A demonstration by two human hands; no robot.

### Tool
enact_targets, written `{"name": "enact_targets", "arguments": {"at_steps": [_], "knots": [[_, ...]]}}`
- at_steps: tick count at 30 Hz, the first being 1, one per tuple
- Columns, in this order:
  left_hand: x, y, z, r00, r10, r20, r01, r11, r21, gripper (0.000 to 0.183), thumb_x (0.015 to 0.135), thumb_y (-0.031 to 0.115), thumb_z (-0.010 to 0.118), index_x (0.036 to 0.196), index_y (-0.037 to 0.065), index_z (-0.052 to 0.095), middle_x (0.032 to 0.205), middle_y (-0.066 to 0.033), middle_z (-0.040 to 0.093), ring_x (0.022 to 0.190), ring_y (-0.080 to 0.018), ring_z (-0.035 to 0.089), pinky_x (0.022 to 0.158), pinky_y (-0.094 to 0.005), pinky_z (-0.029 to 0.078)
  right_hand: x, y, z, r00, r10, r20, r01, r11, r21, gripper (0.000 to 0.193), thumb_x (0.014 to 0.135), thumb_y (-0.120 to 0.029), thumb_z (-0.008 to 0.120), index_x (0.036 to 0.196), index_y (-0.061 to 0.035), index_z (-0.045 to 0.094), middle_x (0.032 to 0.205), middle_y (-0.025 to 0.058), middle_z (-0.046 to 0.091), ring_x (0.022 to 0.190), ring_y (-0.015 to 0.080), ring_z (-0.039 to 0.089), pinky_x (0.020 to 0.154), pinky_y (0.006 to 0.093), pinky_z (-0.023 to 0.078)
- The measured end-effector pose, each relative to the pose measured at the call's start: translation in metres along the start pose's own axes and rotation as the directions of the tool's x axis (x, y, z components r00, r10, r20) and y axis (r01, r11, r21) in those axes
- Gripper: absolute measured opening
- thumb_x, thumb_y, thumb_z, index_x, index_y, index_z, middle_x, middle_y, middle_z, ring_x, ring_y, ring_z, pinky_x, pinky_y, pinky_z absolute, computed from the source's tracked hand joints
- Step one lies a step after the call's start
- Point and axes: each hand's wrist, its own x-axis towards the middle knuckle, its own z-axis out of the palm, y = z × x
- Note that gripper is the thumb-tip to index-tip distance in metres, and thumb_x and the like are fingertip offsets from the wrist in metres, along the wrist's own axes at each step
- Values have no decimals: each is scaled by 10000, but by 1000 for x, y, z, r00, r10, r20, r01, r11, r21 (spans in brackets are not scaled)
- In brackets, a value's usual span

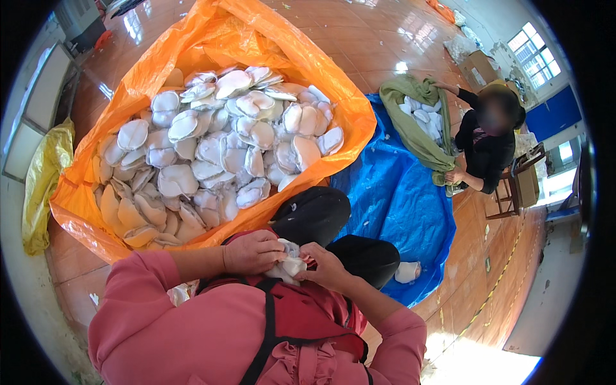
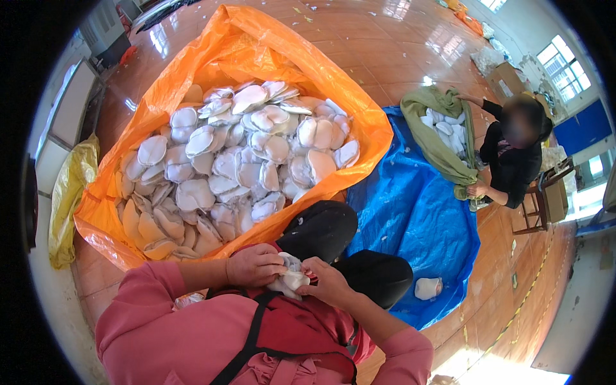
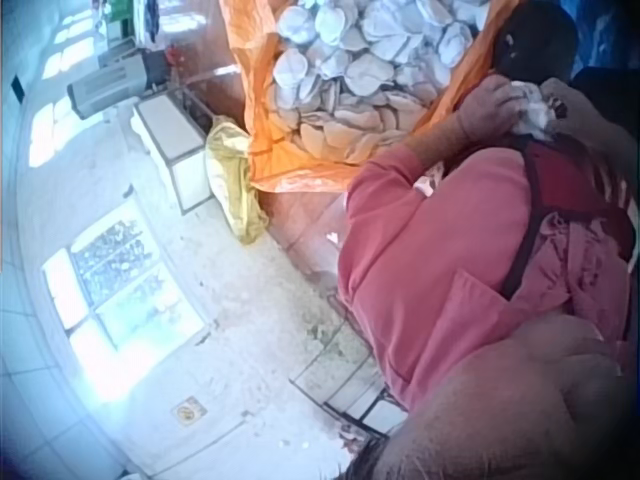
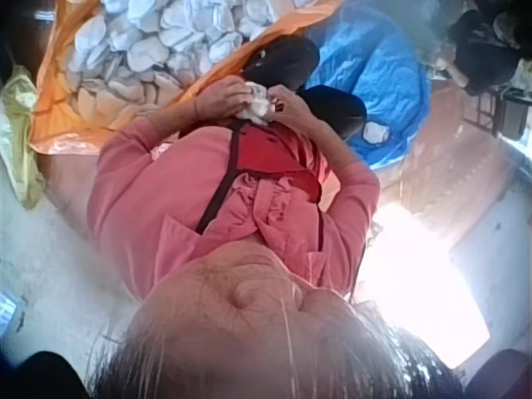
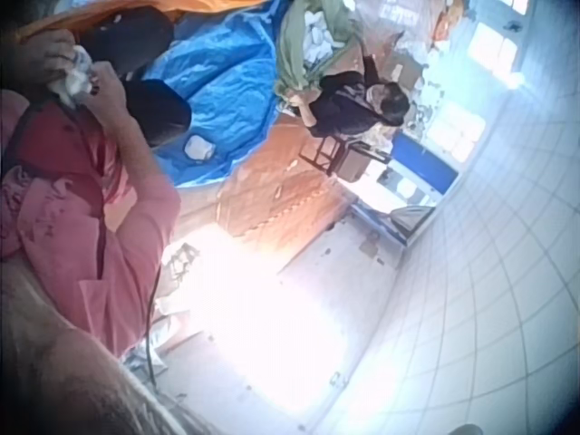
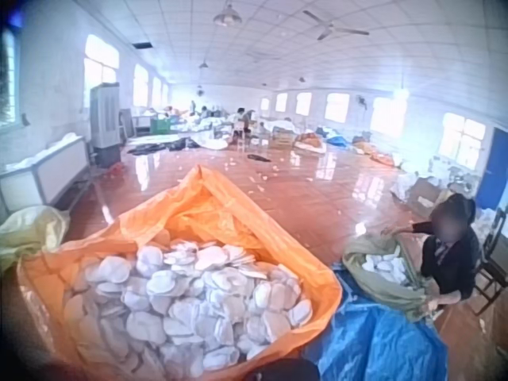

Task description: The person sits on the floor and repeatedly picks up white foam pieces from an orange sack, aligns them, and sews them together by hand using a needle and thread. Finished pairs are placed on a blue tarp beside them.

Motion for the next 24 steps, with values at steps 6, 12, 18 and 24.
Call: {"name": "enact_targets", "arguments": {"at_steps": [6,12,18,24], "knots": [[13,1,-9,997,-68,28,71,992,-106,407,705,208,791,1053,77,625,1019,-82,600,919,-297,593,819,-377,518,1,14,25,980,-55,-191,75,993,94,421,702,-70,823,989,-71,516,1007,65,556,867,226,585,765,308,492],[19,13,0,960,-282,-6,281,958,-55,449,660,199,809,1041,69,611,999,-95,603,899,-303,582,799,-379,499,11,30,54,924,65,-377,76,935,347,377,693,38,777,923,-101,513,880,5,503,746,102,499,660,249,441],[22,17,10,923,-357,-145,353,934,-56,351,655,65,736,972,70,584,946,-104,578,842,-317,556,741,-398,468,26,35,59,874,-4,-485,174,937,305,341,701,73,748,878,-102,514,871,-4,487,721,88,471,624,234,407],[18,6,22,934,-285,-215,285,958,-31,280,660,24,705,900,70,569,890,-101,542,799,-301,538,695,-388,456,18,27,30,953,-90,-289,174,944,282,318,747,59,713,972,-83,540,992,25,498,796,106,527,675,241,457]]}}
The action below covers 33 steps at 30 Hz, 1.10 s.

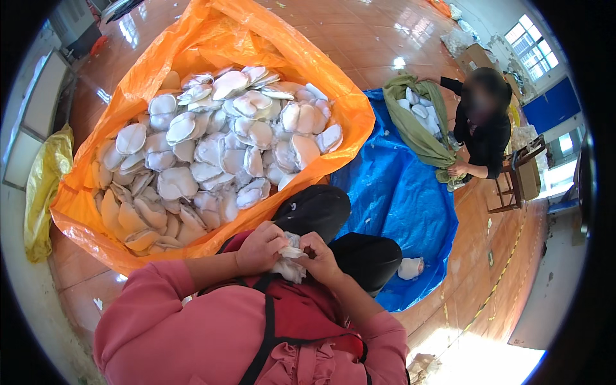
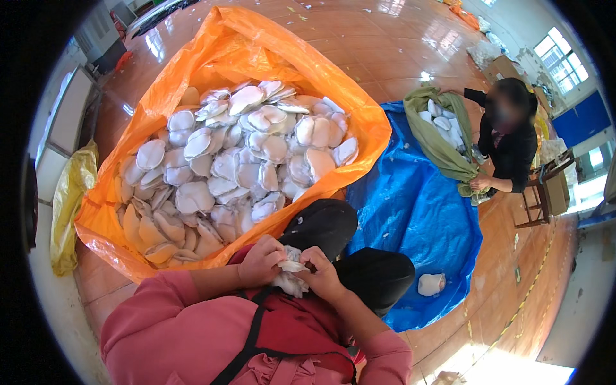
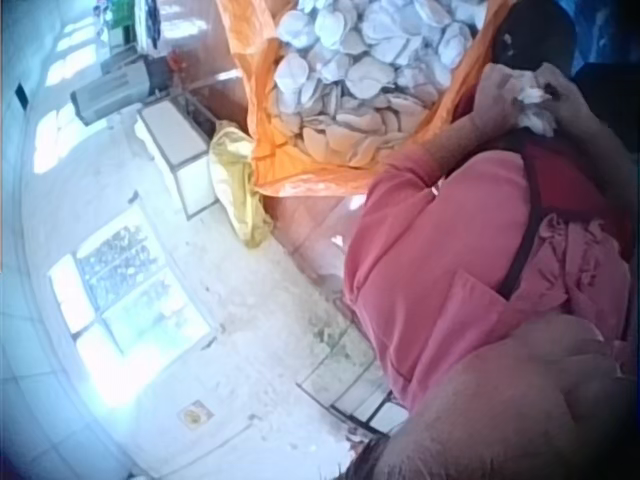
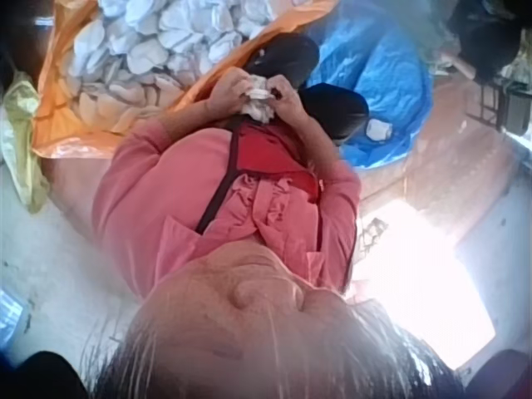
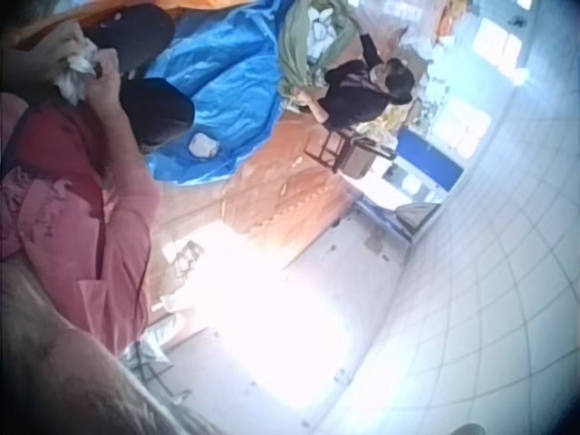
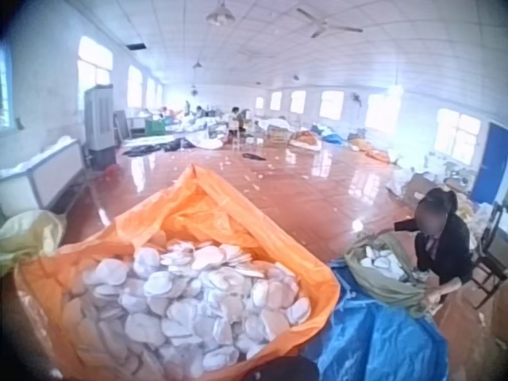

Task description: The person sits on the floor and repeatedly picks up white foam pieces from an orange sack, aligns them, and sews them together by hand using a needle and thread. Finished pairs are placed on a blue tarp beside them.

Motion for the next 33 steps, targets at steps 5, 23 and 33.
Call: {"name": "enact_targets", "arguments": {"at_steps": [5,23,33], "knots": [[6,-20,5,992,105,65,-108,993,51,215,654,65,685,837,89,575,852,-70,531,771,-277,529,643,-377,460,7,-23,-34,969,-2,247,42,987,-155,385,774,-6,731,1103,-72,542,1133,86,499,858,169,607,787,282,529],[-12,-23,-24,971,166,170,-145,981,-127,268,732,51,733,972,80,617,976,-79,560,882,-279,562,752,-378,492,-1,1,5,944,-331,-7,286,828,-483,366,612,-144,818,900,-104,596,859,43,664,745,251,644,667,353,455],[-6,-20,-2,983,126,132,-123,992,-30,283,725,35,719,958,79,564,944,-100,550,813,-298,558,679,-384,474,-4,-4,-6,995,-95,-7,90,967,-239,305,691,-59,802,918,-81,601,839,36,610,726,178,614,683,285,474]]}}
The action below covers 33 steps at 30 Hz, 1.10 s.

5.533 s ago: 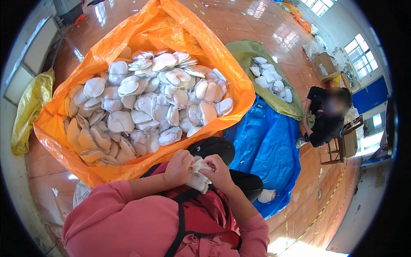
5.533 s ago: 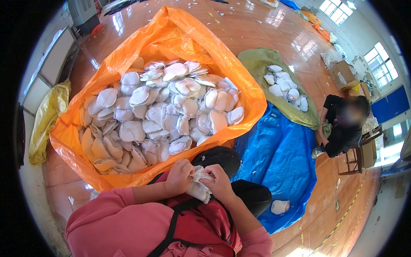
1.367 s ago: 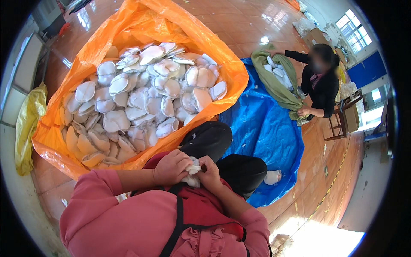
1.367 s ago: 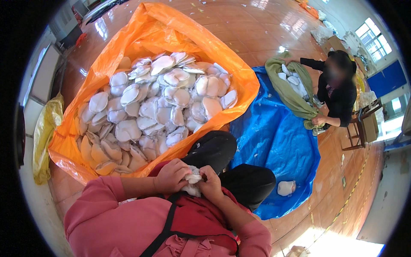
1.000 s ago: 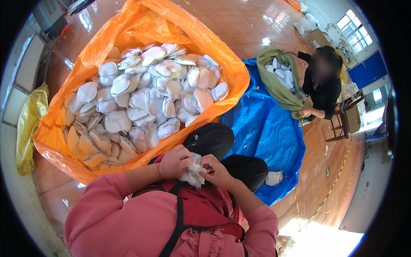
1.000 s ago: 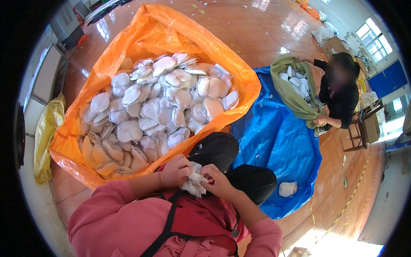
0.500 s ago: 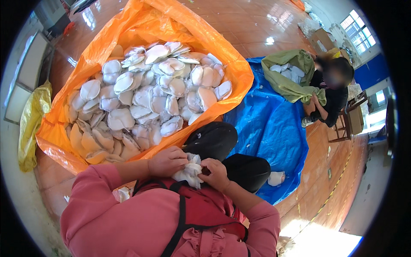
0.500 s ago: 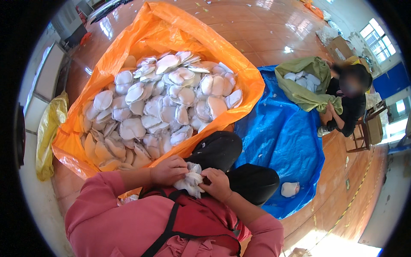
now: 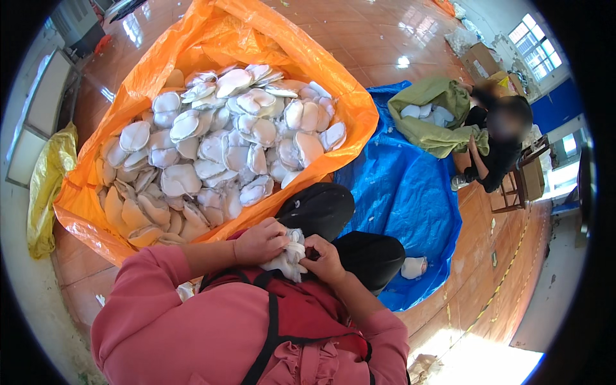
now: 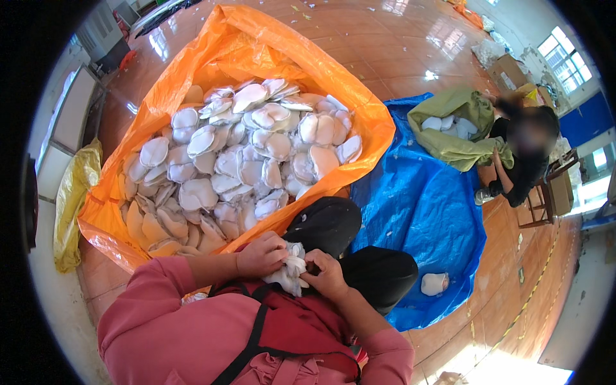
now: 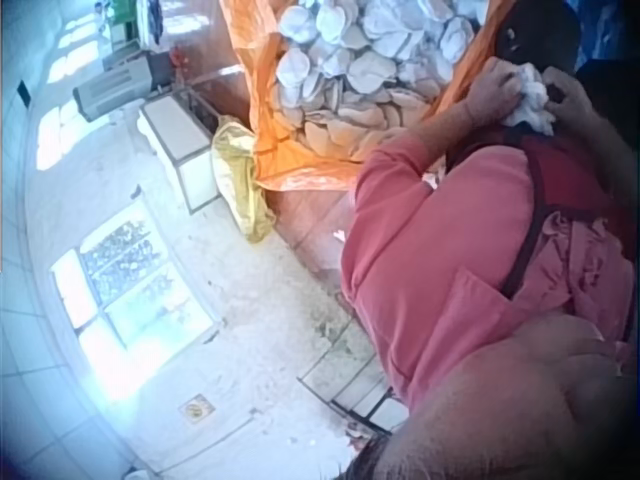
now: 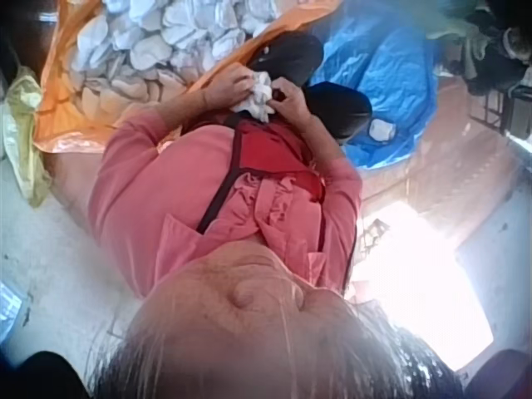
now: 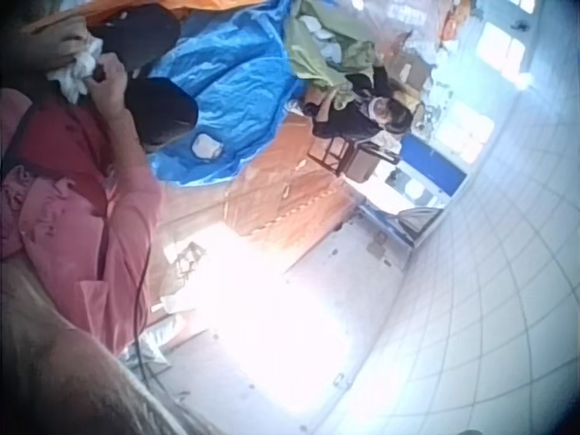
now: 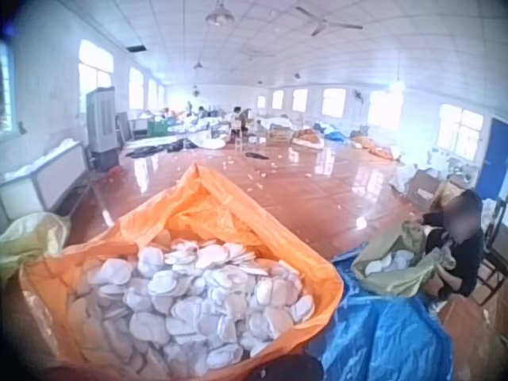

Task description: The person sits on the floor and repeatedly picks up white foam pieces from an orange sack, aligns them, and sews them together by hand using a needle and thread. Finished pairs are placed on a blue tarp beside them.

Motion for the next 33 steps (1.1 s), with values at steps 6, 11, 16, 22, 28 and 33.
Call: {"name": "enact_targets", "arguments": {"at_steps": [6,11,16,22,28,33], "knots": [[2,6,4,992,-112,-60,112,994,2,231,713,42,700,894,66,559,906,-110,562,805,-298,570,673,-382,484,2,-5,-17,955,190,228,-260,905,337,283,812,-102,781,991,-82,562,870,-30,540,788,58,528,681,231,456],[1,15,3,983,-176,-57,178,984,30,237,729,58,695,936,56,581,922,-113,578,840,-310,577,714,-393,492,0,-5,0,970,228,90,-242,945,220,322,784,-141,813,974,-78,561,842,-9,539,704,73,519,629,239,454],[-5,28,-7,973,-221,-71,222,975,-3,281,746,58,692,1011,47,598,996,-139,594,906,-345,589,757,-412,493,-8,-5,31,973,140,-186,-135,990,40,352,728,-123,823,918,-78,531,802,31,510,623,119,506,565,267,438],[5,41,-23,900,-431,58,435,889,-144,205,825,198,738,940,60,639,924,-106,616,862,-282,626,726,-366,502,-5,-1,37,963,79,-257,-57,994,95,335,702,-47,804,895,-79,532,798,36,494,598,122,484,527,270,398],[16,38,-27,850,-496,178,520,843,-133,232,831,260,746,928,69,656,885,-88,613,792,-265,612,691,-349,490,-7,0,38,956,106,-275,-72,989,133,267,725,-33,796,836,-72,557,784,24,493,603,101,465,529,254,382],[18,31,-30,899,-400,178,426,892,-150,207,803,219,732,922,76,640,897,-105,605,863,-311,593,719,-400,475,-8,-1,21,988,95,-125,-62,968,243,242,749,-25,788,880,-70,589,816,6,511,645,86,480,569,243,399]]}}
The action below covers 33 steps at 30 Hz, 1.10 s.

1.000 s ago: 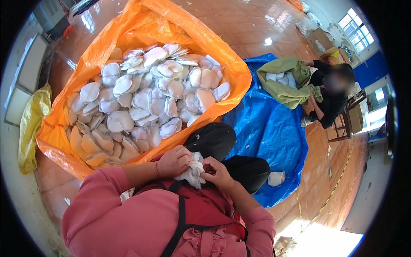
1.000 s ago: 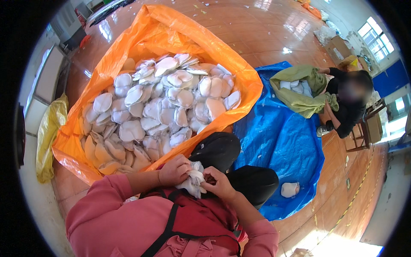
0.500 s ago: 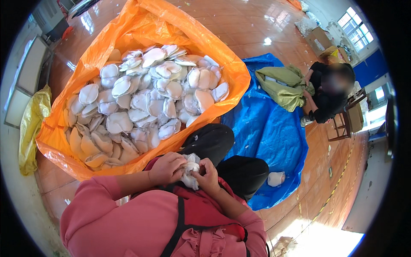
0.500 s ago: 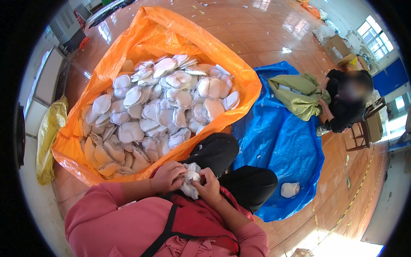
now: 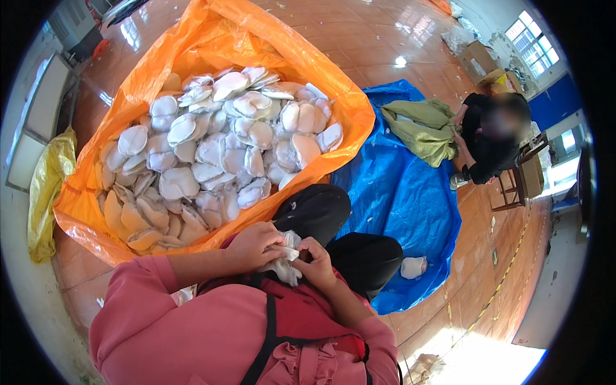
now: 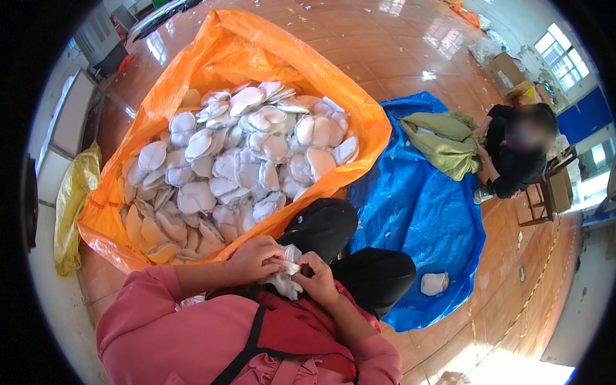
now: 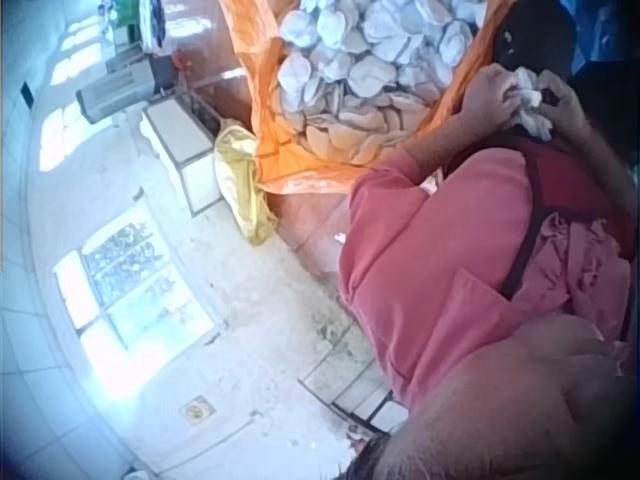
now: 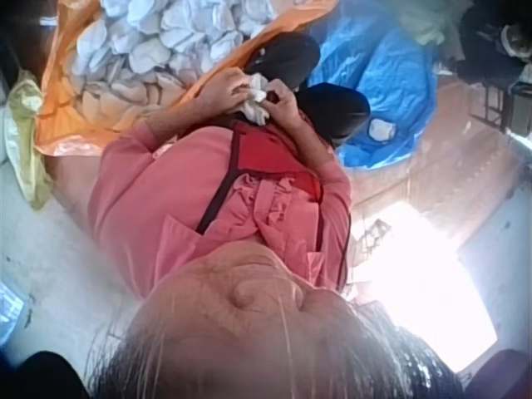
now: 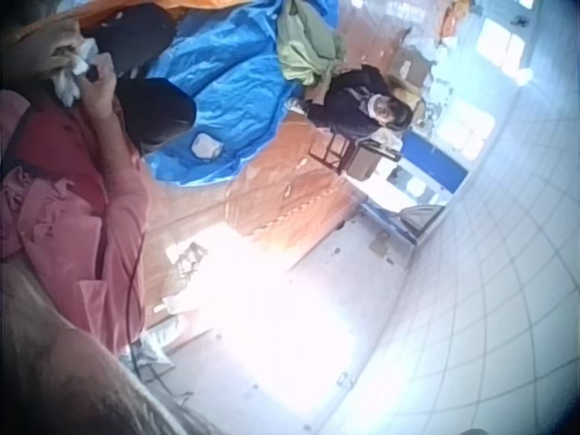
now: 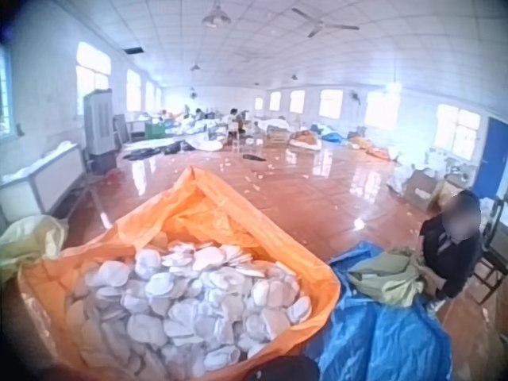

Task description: The person sits on the floor and repeatedly picks up white foam pieces from an orange sack, aligns them, and sews them together by hand using a needle and thread. Finished pairs are placed on a blue tarp beside them.

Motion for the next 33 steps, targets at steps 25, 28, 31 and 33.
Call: {"name": "enact_targets", "arguments": {"at_steps": [25,28,31,33], "knots": [[-2,-8,2,993,21,112,-41,982,183,257,834,113,627,1078,32,613,974,-137,610,852,-319,613,739,-389,499,7,1,12,993,-64,-96,34,956,-290,265,759,-41,729,958,-61,554,832,87,567,612,206,562,554,312,460],[17,8,-21,947,-314,-70,293,931,-219,299,879,214,626,1119,35,627,968,-134,631,875,-276,629,780,-379,492,12,-2,10,989,-139,-55,121,961,-247,275,762,-17,733,982,-52,571,882,87,567,622,195,562,556,302,458],[31,-18,-33,928,-152,339,173,984,-32,386,896,345,634,1114,26,639,920,-114,637,858,-235,632,768,-352,486,15,-11,13,976,-216,23,217,964,-154,274,762,21,746,968,-55,581,896,68,555,603,132,515,535,260,420],[45,-15,-45,815,-194,547,246,969,-24,435,884,402,630,1103,26,645,914,-108,645,859,-227,633,757,-347,479,15,-14,11,967,-241,89,252,956,-148,277,767,14,750,989,-52,598,929,83,583,628,140,550,551,259,443]]}}
